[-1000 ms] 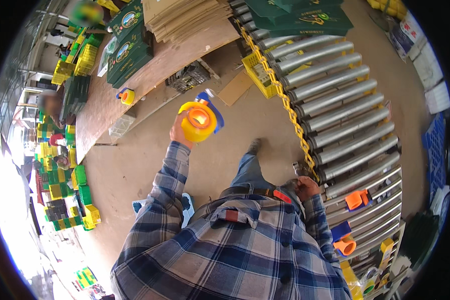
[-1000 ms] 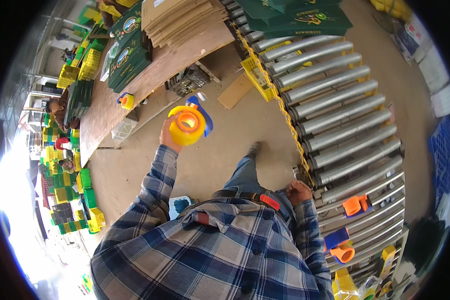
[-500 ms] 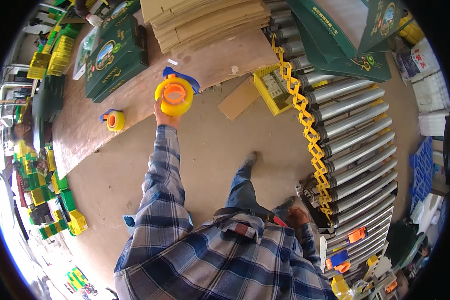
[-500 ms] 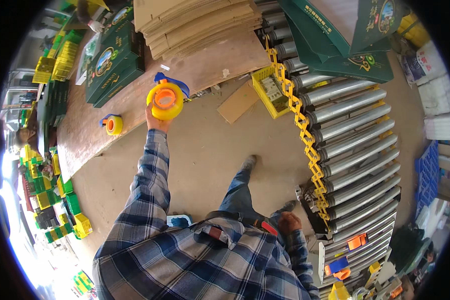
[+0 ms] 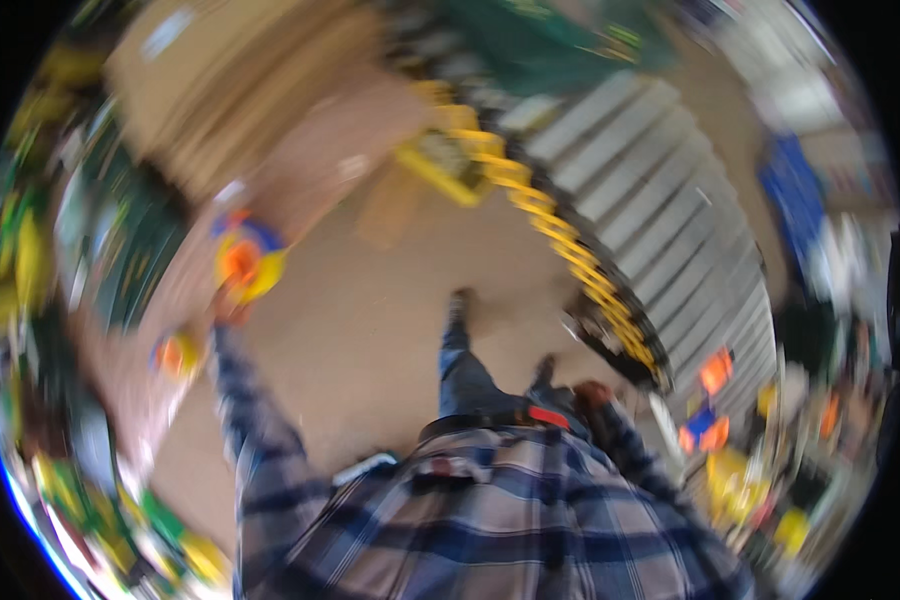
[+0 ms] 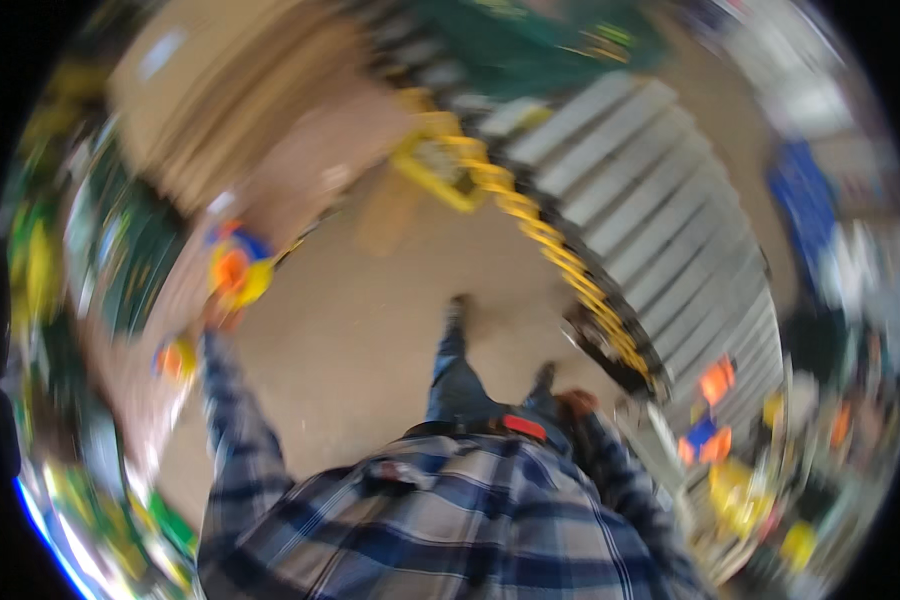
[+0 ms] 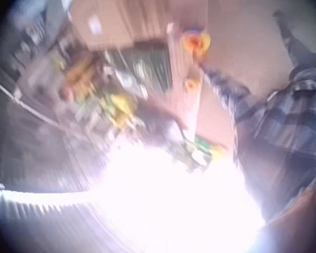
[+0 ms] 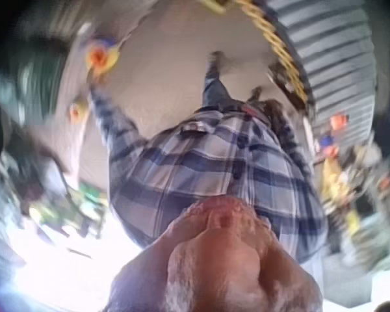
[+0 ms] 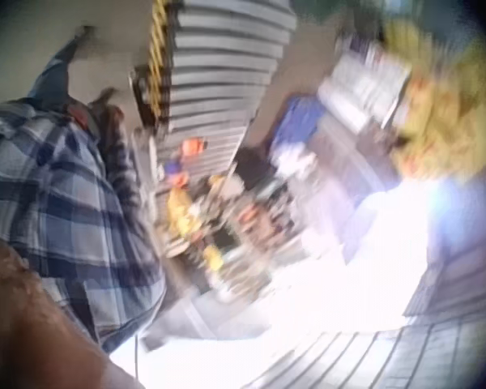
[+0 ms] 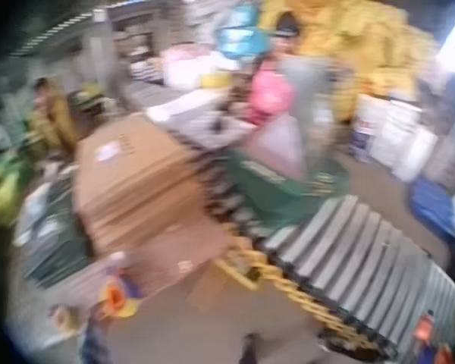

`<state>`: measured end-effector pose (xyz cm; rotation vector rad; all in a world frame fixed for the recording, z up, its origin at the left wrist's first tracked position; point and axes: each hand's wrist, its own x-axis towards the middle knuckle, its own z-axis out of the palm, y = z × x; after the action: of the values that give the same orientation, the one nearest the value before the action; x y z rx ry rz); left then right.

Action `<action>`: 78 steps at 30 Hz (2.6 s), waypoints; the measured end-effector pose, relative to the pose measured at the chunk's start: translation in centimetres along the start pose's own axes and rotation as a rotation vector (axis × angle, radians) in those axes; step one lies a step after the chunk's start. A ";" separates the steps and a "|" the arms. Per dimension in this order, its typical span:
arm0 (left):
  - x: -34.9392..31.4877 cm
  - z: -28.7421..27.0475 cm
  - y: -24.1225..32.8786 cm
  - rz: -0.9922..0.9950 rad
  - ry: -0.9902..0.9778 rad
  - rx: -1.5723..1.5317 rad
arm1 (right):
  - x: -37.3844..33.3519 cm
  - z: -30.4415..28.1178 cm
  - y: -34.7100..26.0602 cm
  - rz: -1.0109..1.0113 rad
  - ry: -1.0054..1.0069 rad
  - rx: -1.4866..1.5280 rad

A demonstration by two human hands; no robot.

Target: The person assembles yellow tape rolls into orange and blue plastic dispensers. They repeatedly insert the tape roll into the dispenser, pull the tape through the slot, and place the completed unit on a nearby surface. The process is repeated multiple times with new tape rolls and dispensers.

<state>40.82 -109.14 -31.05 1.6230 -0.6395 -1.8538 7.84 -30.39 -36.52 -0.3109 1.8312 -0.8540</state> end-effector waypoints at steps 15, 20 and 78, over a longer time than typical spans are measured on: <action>-29.0 30.0 -29.1 0.439 -0.398 0.787 | -18.7 -24.4 23.2 0.781 0.792 -0.032; -47.4 41.0 -40.9 0.428 -0.855 1.176 | -26.9 -29.2 19.4 0.686 1.340 0.118; -99.1 55.6 -82.9 0.388 -2.362 1.160 | -56.6 -48.8 27.6 0.135 1.346 0.229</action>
<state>-15.40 18.15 -10.44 -1.4296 -2.7115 -2.1498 -6.87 41.50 -5.52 0.7195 2.8473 -1.3017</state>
